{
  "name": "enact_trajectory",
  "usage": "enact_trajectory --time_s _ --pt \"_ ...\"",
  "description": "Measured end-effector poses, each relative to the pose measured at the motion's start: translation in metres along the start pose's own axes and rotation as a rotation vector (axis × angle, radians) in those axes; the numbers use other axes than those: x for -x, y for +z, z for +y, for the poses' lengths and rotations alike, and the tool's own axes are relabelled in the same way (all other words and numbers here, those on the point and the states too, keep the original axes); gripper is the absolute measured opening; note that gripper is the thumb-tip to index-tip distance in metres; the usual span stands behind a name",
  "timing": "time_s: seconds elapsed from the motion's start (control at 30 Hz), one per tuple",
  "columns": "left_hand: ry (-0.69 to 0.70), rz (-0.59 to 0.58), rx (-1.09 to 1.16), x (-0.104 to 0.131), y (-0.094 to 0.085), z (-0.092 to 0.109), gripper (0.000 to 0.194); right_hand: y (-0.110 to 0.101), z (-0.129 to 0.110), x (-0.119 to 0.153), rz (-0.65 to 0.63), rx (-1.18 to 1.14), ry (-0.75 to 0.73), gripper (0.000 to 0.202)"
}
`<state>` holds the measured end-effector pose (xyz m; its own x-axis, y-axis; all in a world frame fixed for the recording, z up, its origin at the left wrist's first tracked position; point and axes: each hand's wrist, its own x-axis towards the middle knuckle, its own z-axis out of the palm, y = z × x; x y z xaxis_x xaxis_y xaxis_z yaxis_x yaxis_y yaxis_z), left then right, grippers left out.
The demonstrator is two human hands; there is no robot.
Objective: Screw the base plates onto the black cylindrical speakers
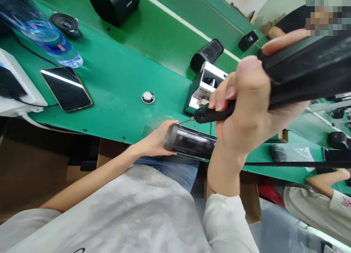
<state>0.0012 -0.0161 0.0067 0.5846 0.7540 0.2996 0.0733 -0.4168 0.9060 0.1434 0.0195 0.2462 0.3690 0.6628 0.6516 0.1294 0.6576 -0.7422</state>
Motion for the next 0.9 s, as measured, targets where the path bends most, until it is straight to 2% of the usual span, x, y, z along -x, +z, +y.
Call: enact_trajectory --time_s 0.07,0.1,0.23,0.3,0.43,0.67,0.77,0.9 --pt "0.001 0.006 -0.006 0.000 0.000 0.000 0.114 0.004 0.010 0.008 -0.029 -0.051 -0.110 0.014" --pt "0.006 0.012 -0.010 0.000 0.002 0.000 0.115 0.003 0.017 0.011 -0.066 -0.072 -0.111 0.016" --pt "0.036 0.046 -0.007 0.001 0.010 -0.008 0.125 -0.009 0.043 0.024 -0.179 -0.123 0.054 0.019" --pt "0.056 0.056 -0.011 0.000 0.014 -0.014 0.131 -0.012 0.049 0.029 -0.208 -0.147 0.089 0.022" --pt "0.079 0.063 -0.019 0.000 0.017 -0.023 0.134 -0.014 0.049 0.031 -0.249 -0.157 0.121 0.026" --pt "0.032 0.023 -0.010 -0.002 0.014 -0.023 0.133 -0.015 0.055 0.026 -0.251 -0.184 0.122 0.026" --pt "0.007 0.035 -0.011 0.000 0.012 -0.018 0.131 -0.014 0.057 0.031 -0.219 -0.187 0.130 0.024" --pt "-0.006 0.034 -0.007 0.002 0.006 -0.006 0.123 -0.017 0.046 0.026 -0.269 -0.179 0.116 0.019"
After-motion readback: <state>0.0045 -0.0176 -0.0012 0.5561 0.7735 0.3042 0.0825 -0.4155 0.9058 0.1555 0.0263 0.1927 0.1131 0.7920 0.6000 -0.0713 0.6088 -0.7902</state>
